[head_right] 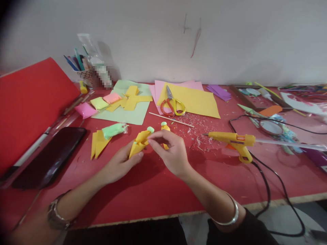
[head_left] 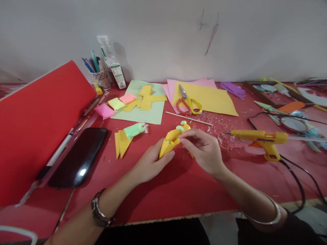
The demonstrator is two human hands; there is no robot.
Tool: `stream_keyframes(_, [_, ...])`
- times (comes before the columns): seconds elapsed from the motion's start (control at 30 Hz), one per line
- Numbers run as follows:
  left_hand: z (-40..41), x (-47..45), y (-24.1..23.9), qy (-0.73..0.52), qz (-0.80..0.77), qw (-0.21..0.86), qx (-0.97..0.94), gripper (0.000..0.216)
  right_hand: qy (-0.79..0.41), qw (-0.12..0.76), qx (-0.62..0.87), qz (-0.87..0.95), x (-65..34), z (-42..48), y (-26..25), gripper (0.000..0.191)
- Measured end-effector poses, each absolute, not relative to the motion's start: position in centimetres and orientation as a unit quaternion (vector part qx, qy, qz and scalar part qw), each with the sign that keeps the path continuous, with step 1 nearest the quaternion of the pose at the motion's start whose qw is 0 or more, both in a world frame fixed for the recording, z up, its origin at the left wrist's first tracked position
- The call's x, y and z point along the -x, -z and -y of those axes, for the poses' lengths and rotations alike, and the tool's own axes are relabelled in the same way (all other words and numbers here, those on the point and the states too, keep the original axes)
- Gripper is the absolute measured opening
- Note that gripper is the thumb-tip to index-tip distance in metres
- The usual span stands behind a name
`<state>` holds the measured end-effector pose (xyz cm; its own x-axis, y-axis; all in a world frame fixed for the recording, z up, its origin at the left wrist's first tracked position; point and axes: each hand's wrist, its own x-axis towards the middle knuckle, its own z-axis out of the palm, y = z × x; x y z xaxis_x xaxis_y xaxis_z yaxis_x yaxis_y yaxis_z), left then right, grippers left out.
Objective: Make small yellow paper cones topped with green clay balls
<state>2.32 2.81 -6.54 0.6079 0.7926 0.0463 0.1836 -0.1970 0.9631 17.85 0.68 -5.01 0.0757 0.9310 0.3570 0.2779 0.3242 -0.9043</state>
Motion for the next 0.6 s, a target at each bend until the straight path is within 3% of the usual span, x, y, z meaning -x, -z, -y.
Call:
stream_keyframes(0.3, [-2.82, -2.43, 6.34, -0.291, -0.276, 0.671, -0.623, 0.02, -0.31, 0.538, 0.496, 0.607, -17.86, -0.63, 4.87, 0.008])
stream_keyframes(0.6, [-2.88, -2.38, 5.93, -0.278, -0.271, 0.669, -0.634, 0.02, -0.292, 0.54, 0.477, 0.629, -17.92, -0.67, 4.96, 0.009])
